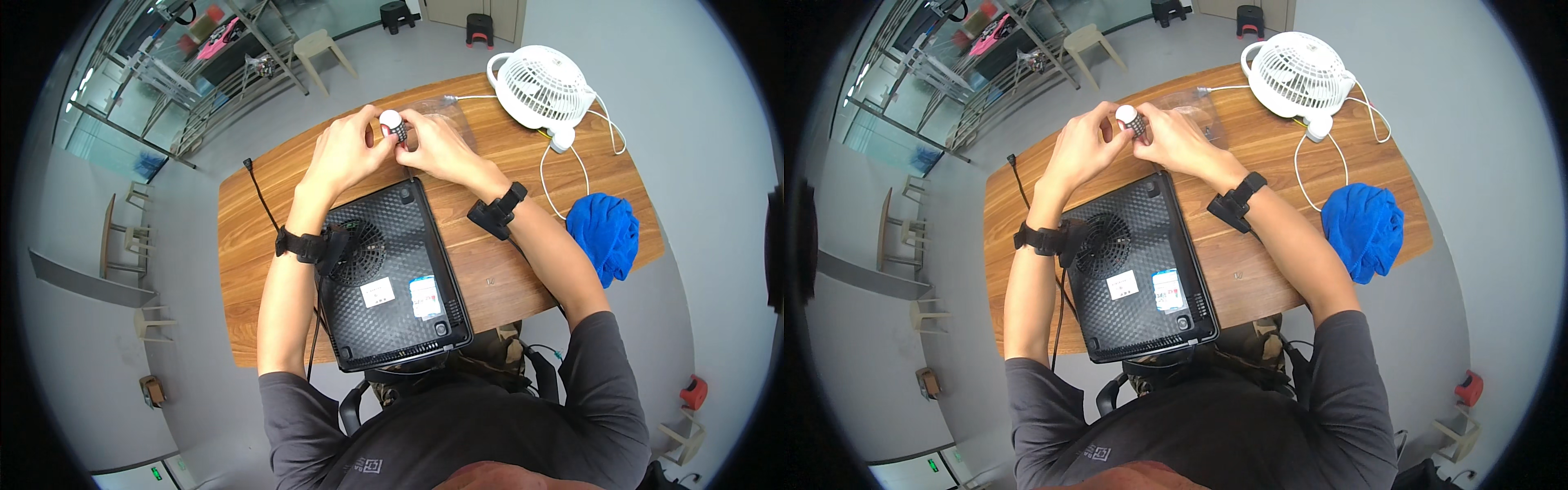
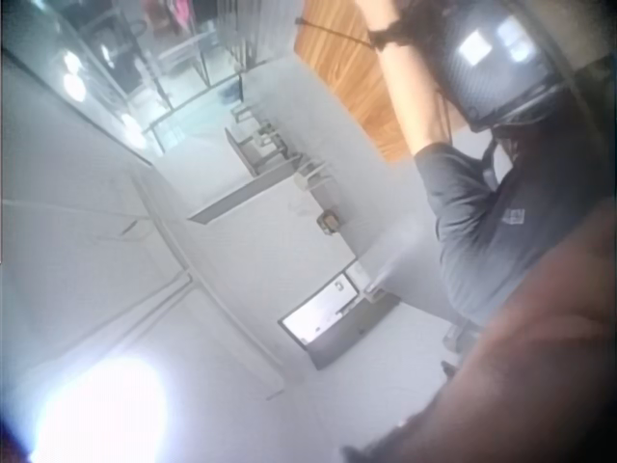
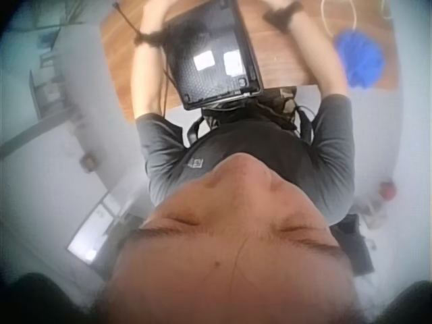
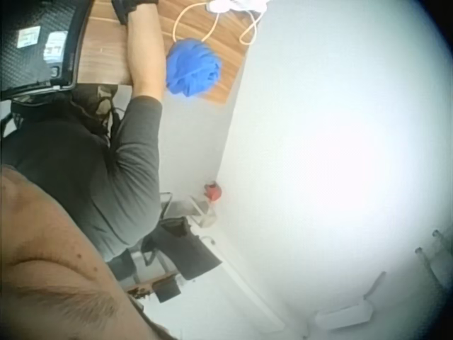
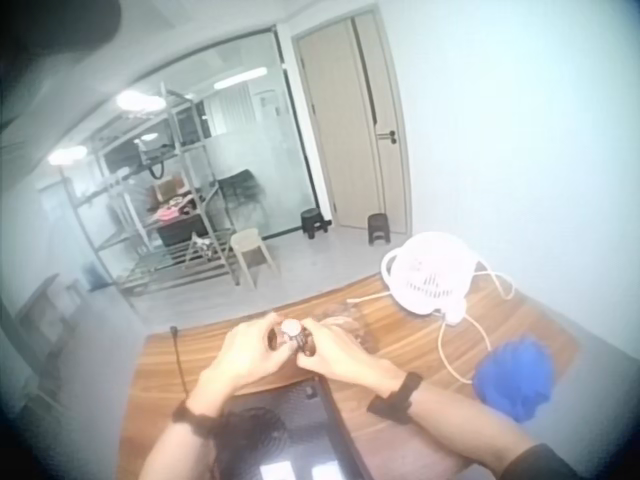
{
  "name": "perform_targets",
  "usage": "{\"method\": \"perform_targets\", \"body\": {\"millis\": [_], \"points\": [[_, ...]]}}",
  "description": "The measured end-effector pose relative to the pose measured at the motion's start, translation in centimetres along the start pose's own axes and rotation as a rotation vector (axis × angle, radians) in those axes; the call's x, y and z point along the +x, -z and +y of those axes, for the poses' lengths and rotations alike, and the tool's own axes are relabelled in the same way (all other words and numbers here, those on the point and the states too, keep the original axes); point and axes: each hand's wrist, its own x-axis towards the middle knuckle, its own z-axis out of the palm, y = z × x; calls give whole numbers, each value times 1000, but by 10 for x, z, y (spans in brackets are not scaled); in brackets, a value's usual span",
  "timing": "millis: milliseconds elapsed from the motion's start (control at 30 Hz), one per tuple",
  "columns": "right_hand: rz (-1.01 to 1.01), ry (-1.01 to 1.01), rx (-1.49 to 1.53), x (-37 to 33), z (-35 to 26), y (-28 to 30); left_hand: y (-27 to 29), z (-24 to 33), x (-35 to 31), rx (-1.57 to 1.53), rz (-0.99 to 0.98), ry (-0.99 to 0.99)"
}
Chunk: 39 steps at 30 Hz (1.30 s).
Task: The person assembles a small white fan by attaching its base and securing it with a screwdriver. Then, the person flips over a black induction cooktop and uses the screwdriver to remove screws from its underside.
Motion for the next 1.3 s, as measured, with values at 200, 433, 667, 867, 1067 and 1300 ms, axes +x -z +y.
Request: {"method": "perform_targets", "body": {"millis": [200, 433, 667, 867, 1067, 1300], "points": [[-31, -38, 6, 0, -2, -4, -1, 1, 4, -16, -13, -54], [91, 95, -121, 0, 10, -16, -3, 6, 7, 88, -15, -15], [90, 49, 35, 0, 8, -11, 10, 12, 2, 83, -41, 106], [-12, -52, -4, -3, 2, -8, -4, -4, 6, 1, 14, -85], [104, 81, -64, -3, 13, -11, -6, 0, 8, 64, 55, -79], [116, 64, -26, -1, 9, -9, -4, 2, 9, 58, 104, -74]]}}
